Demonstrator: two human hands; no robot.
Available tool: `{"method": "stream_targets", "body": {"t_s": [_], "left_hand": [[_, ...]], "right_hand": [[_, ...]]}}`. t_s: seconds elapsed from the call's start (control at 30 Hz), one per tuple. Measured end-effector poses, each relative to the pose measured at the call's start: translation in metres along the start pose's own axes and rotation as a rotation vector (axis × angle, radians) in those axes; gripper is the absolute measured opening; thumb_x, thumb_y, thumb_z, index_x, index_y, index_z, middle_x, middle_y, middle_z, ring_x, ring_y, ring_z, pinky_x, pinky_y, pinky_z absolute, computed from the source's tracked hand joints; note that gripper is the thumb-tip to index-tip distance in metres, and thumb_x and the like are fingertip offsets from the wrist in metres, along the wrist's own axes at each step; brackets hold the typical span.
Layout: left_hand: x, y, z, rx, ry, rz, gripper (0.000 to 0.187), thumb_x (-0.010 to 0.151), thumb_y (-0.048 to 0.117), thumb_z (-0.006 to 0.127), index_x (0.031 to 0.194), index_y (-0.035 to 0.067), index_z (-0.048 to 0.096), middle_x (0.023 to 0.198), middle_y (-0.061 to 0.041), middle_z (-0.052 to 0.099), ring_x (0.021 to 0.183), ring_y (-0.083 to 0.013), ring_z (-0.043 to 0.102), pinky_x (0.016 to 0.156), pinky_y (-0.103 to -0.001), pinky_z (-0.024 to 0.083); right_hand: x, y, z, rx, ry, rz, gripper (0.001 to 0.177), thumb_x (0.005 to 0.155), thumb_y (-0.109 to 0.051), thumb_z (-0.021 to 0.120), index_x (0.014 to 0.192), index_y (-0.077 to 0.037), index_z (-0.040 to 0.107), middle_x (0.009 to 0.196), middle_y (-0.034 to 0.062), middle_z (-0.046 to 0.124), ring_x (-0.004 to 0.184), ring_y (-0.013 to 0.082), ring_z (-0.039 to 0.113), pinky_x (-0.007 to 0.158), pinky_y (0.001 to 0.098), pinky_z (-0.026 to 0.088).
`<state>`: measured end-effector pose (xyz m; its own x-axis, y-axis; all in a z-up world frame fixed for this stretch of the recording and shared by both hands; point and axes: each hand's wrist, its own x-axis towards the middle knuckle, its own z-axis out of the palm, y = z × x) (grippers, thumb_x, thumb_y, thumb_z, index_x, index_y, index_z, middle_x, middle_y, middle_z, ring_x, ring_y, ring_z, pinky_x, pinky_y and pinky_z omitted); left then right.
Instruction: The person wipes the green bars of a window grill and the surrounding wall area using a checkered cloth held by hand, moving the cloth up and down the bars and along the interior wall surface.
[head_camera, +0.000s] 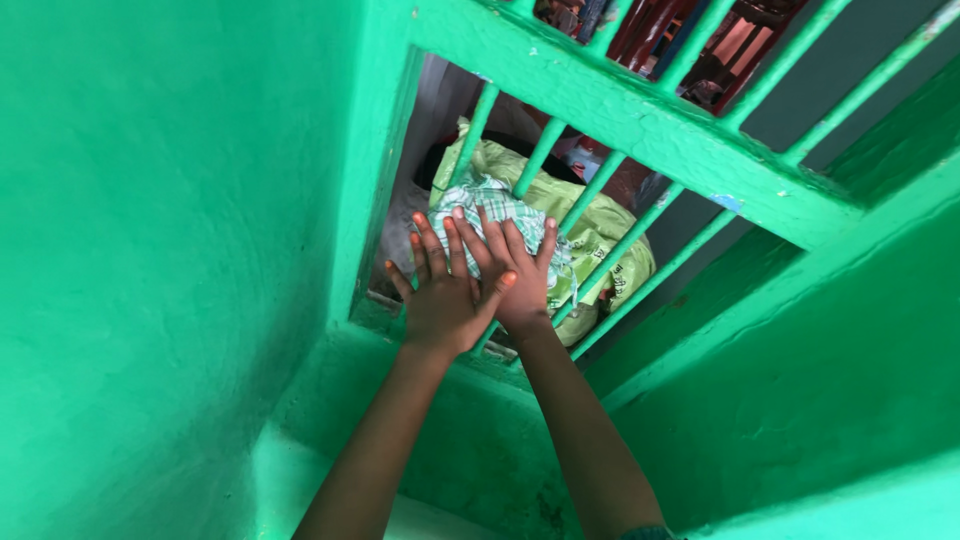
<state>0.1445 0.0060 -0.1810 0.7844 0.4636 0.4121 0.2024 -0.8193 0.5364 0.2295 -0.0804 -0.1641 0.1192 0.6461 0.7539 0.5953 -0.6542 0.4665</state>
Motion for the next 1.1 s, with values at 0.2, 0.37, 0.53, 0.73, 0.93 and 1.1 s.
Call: {"method": "stream_targets", "body": {"t_s": [0.2, 0.37, 0.53, 0.73, 0.93, 1.1], "left_hand": [[-0.003, -0.011, 0.019, 0.104, 0.011, 0.015, 0.118, 0.084, 0.091, 0.022, 0.162, 0.005, 0.003, 0.166, -0.032, -0.008, 0.155, -0.0444, 0.005, 0.112, -0.078, 0.003], [-0.009, -0.01, 0.017, 0.143, 0.004, -0.007, 0.118, 0.084, 0.091, 0.023, 0.162, 0.005, 0.005, 0.166, -0.034, -0.007, 0.155, -0.0445, 0.004, 0.112, -0.077, 0.005], [0.0, 0.003, -0.001, 0.264, -0.45, -0.088, 0.11, 0.088, 0.086, 0.025, 0.161, 0.007, 0.001, 0.167, -0.018, -0.007, 0.157, -0.0473, -0.011, 0.109, -0.079, 0.003], [-0.004, -0.02, 0.01, 0.092, -0.817, -0.299, 0.096, 0.086, 0.084, 0.021, 0.166, 0.033, 0.006, 0.174, -0.001, 0.0, 0.157, -0.0457, 0.014, 0.118, -0.081, 0.008], [0.0, -0.041, 0.047, 0.144, -0.891, -0.335, 0.099, 0.091, 0.087, 0.018, 0.157, 0.019, 0.046, 0.167, -0.015, 0.033, 0.154, -0.0426, 0.029, 0.116, -0.078, 0.02], [0.004, -0.044, 0.065, 0.128, -0.822, -0.275, 0.101, 0.091, 0.088, 0.021, 0.149, 0.013, 0.055, 0.157, -0.021, 0.047, 0.146, -0.0447, 0.041, 0.114, -0.075, 0.025]], "right_hand": [[-0.012, -0.005, 0.005, 0.097, -0.126, -0.003, 0.072, 0.089, -0.042, 0.062, 0.156, -0.024, 0.044, 0.153, 0.0009, 0.05, 0.132, 0.0241, 0.052, 0.115, 0.0768, 0.015], [-0.025, -0.014, 0.018, -0.009, -0.114, -0.005, 0.063, 0.101, -0.04, 0.057, 0.161, -0.025, 0.045, 0.15, 0.0001, 0.048, 0.138, 0.0217, 0.051, 0.118, 0.0782, 0.016], [-0.052, -0.03, 0.017, 0.076, -0.121, -0.015, 0.059, 0.097, -0.041, 0.053, 0.154, -0.028, 0.048, 0.159, 0.0013, 0.046, 0.138, 0.0259, 0.048, 0.115, 0.0779, 0.015], [-0.117, -0.063, 0.046, 0.207, -0.459, -0.115, 0.054, 0.096, -0.042, 0.052, 0.147, -0.024, 0.049, 0.159, 0.0044, 0.044, 0.149, 0.0263, 0.035, 0.117, 0.0772, 0.01], [-0.162, -0.091, 0.036, 0.649, -0.582, 0.047, 0.064, 0.085, -0.018, 0.067, 0.145, -0.012, 0.048, 0.155, 0.0133, 0.045, 0.149, 0.0341, 0.035, 0.117, 0.072, 0.017], [-0.161, -0.071, 0.0, 0.93, -0.538, 0.182, 0.07, 0.074, -0.003, 0.065, 0.141, -0.011, 0.05, 0.151, 0.0149, 0.048, 0.144, 0.0379, 0.041, 0.103, 0.0677, 0.031]]}}
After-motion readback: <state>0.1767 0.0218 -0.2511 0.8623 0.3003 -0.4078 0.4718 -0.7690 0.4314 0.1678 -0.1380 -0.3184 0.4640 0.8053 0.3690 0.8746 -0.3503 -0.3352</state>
